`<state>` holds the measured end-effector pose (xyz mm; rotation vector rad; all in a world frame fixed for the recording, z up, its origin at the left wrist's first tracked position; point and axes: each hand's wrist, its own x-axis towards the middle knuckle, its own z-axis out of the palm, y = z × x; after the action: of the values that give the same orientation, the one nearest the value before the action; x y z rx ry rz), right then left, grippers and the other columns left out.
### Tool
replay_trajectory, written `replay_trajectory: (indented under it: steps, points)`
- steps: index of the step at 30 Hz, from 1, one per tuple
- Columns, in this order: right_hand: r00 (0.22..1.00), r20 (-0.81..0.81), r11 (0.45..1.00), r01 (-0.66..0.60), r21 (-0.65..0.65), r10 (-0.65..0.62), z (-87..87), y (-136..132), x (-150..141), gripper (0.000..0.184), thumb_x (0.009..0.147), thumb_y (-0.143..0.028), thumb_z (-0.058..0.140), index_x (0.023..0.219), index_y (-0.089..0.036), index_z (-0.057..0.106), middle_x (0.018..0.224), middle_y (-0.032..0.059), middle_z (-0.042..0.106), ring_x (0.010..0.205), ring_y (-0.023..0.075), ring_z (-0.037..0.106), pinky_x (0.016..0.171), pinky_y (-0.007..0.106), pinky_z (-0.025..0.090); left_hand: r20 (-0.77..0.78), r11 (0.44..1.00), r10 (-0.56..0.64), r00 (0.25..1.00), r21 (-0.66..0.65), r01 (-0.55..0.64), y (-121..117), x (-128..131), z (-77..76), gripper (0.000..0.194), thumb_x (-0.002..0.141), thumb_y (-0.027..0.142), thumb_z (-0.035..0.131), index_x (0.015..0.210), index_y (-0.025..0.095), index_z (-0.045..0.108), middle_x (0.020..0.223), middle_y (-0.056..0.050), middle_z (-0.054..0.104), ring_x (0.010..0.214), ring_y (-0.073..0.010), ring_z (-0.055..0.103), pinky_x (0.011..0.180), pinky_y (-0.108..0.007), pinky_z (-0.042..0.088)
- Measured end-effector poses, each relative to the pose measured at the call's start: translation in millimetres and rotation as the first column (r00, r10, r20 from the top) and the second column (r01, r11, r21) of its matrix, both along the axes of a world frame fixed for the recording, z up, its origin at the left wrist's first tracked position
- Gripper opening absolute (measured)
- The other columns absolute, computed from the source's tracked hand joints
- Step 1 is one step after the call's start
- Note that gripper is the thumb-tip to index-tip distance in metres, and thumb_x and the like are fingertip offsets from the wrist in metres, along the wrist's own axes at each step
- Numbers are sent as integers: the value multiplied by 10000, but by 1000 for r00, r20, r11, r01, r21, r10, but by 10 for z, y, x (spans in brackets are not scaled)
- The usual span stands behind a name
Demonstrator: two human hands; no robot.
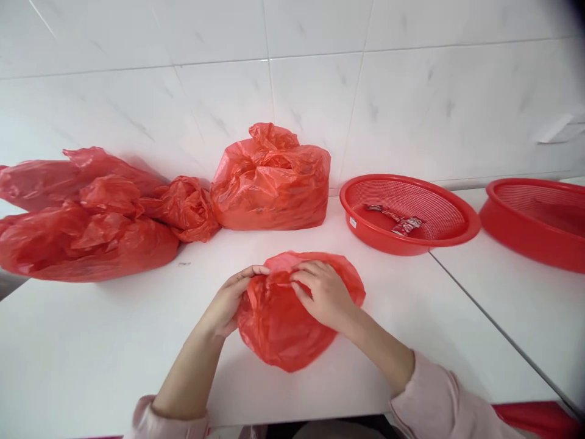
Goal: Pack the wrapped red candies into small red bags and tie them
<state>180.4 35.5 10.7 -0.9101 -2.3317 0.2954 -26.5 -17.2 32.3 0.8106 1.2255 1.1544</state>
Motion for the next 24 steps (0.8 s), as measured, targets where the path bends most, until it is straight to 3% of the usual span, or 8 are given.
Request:
replay_trajectory:
  steps: [5,8,11,12,14,17,20,24]
  points:
    - [863,488,983,177,-53,-129,-103,235,482,429,768,-298,729,1184,-198,690,1324,150,584,1228,337,513,1094,557,302,-138,993,118,983,19,-117,256,-236,-191,166,658,362,536,686,201,558,700,-38,619,637,-190,608,625,-342,527]
    - [839,520,975,216,-53,-157,-120,202,709,553,747,-310,746,1283,-231,632,1434,135,503,1308,343,443,1130,593,211,-318,974,225,921,94,-205,213,-287,-126,281,757,437,496,670,187,590,811,-82,645,824,-260,632,779,-442,534]
    - [861,472,978,207,9,-187,-58,103,713,447,785,-308,712,1221,-220,669,1402,125,539,1228,339,497,1072,558,289,-488,912,394,779,317,-262,33,-52,90,285,826,454,547,727,202,636,1118,-90,621,1162,-290,524,1033,-451,406]
    - [879,431,977,207,41,-204,-27,75,671,381,823,-303,676,1194,-218,681,1362,120,573,1180,326,524,1036,533,323,-536,873,450,714,435,-223,-27,78,164,229,831,414,578,739,214,638,1183,-74,603,1199,-274,500,1066,-420,375]
    - [917,339,978,191,86,-209,27,50,560,279,903,-288,579,1150,-229,696,1258,102,640,1082,288,565,956,477,376,-715,750,489,500,637,177,-100,348,266,131,857,308,580,789,223,653,1127,-79,646,1072,-256,581,966,-398,452]
    - [934,327,990,133,54,-144,48,100,450,284,915,-242,550,1164,-252,688,1231,84,652,1060,265,574,917,432,406,-935,656,306,177,342,672,-65,594,240,197,890,164,514,938,225,695,939,-71,727,887,-245,663,884,-413,503]
    - [862,497,976,181,-120,-98,4,201,532,598,742,-272,739,1324,-239,605,1409,132,527,1199,352,522,991,492,393,-987,735,92,-130,-21,678,44,509,58,380,752,104,675,1118,206,698,1106,-148,726,1003,-352,668,1062,-658,322]
    - [845,535,909,219,-355,5,-26,252,802,885,629,-367,806,1448,-280,481,1499,126,438,1313,375,461,1036,491,404,-983,782,-107,-147,-174,598,121,200,-130,723,603,152,796,1295,264,617,1381,-202,571,1214,-428,560,1072,-785,-15]
